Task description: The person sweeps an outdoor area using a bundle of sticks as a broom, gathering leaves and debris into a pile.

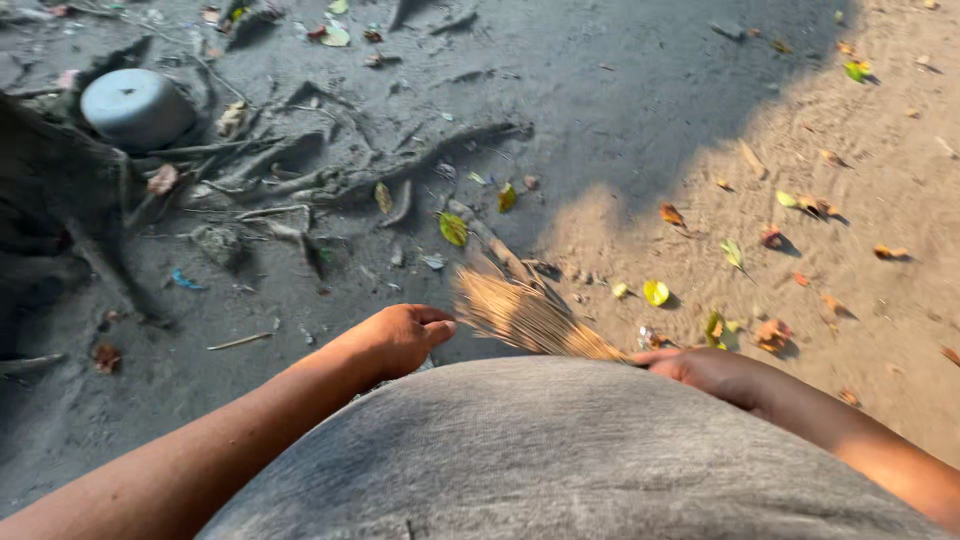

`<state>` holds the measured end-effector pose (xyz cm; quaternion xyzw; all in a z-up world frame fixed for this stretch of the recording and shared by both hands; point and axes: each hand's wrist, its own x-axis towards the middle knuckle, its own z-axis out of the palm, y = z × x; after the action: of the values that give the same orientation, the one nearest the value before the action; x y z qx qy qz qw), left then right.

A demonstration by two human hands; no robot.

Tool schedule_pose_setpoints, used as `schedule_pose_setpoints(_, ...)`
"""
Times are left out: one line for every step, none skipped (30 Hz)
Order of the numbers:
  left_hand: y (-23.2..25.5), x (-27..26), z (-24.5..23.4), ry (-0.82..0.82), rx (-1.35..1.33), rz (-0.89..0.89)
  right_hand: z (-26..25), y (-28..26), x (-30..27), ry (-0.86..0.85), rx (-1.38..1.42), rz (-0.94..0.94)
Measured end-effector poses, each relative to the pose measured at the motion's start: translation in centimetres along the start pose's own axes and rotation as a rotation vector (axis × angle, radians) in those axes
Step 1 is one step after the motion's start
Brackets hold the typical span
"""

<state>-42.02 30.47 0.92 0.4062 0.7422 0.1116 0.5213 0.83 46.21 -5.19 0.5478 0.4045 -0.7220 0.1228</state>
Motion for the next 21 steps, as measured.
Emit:
schedule_pose_setpoints(0.0,-0.1,-1.5,0.014,-0.001,-0.004,0.9,-2.5,2.3,-0.093,-0.099,-0.097)
schedule_pose_setpoints(0.0,-0.1,-2.8,0.035,-0.007,0.041,2.0,-5.1,4.8,-0.187,-0.198,-0.194)
schedule_pose_setpoints(0.0,-0.1,-4.1,0.053,-0.009,0.084,4.1,-7.5,7.4,-0.203,-0.174,-0.174)
schedule_pose_setpoints(0.1,-0.1,-5.2,0.064,-0.007,0.077,6.6,-10.1,9.9,-0.220,-0.149,-0.153)
schedule_pose_setpoints(0.2,-0.2,-6.2,0.049,-0.047,0.052,9.1,-12.7,11.3,-0.237,-0.152,-0.161)
schedule_pose_setpoints(0.3,-0.3,-7.1,0.036,-0.088,0.028,11.4,-15.3,12.1,-0.247,-0.072,-0.048)
schedule_pose_setpoints(0.2,-0.4,-7.9,0.047,-0.082,0.013,13.0,-17.5,12.0,-0.259,0.012,0.069)
schedule_pose_setpoints(0.0,-0.4,-8.6,0.037,-0.046,-0.023,13.5,-19.0,11.3,-0.278,0.010,0.065)
schedule_pose_setpoints(-0.1,-0.2,-9.2,0.021,-0.013,-0.062,13.1,-19.9,10.2,-0.097,0.021,-0.007)
schedule_pose_setpoints(-0.3,0.1,-10.0,0.026,-0.010,-0.079,12.8,-21.3,10.1,0.083,0.032,-0.079)
schedule_pose_setpoints(-0.9,0.6,-10.6,0.042,-0.009,-0.055,13.2,-24.4,11.8,0.157,0.095,0.067)
schedule_pose_setpoints(-1.8,1.2,-11.2,0.058,-0.007,-0.032,13.1,-26.4,13.3,0.231,0.155,0.214)
schedule_pose_setpoints(-2.7,2.3,-11.6,0.066,-0.021,-0.044,12.2,-26.7,13.7,0.223,0.136,0.219)
schedule_pose_setpoints(-3.9,3.5,-12.3,0.075,-0.033,0.000,11.4,-26.7,14.1,0.268,0.188,0.142)
schedule_pose_setpoints(-4.8,5.1,-13.3,0.086,-0.046,0.053,10.7,-27.3,14.2,0.318,0.240,0.058)
schedule_pose_setpoints(-5.9,6.5,-14.1,0.095,-0.061,0.049,10.6,-27.6,14.2,0.316,0.222,0.057)
schedule_pose_setpoints(-7.0,7.9,-14.6,0.092,-0.105,0.047,10.8,-27.3,14.0,0.262,0.179,-0.042)
schedule_pose_setpoints(-7.5,9.6,-14.9,0.087,-0.150,0.045,10.8,-28.0,13.8,0.207,0.135,-0.140)
schedule_pose_setpoints(-7.6,11.1,-15.5,0.082,-0.144,0.041,11.2,-29.2,13.3,0.206,0.142,-0.136)
schedule_pose_setpoints(-7.4,12.4,-16.3,0.064,-0.098,0.013,11.5,-30.4,12.9,0.101,0.230,-0.120)
schedule_pose_setpoints(-7.0,13.4,-17.3,0.044,-0.042,-0.016,12.5,-31.4,13.2,-0.006,0.328,-0.105)
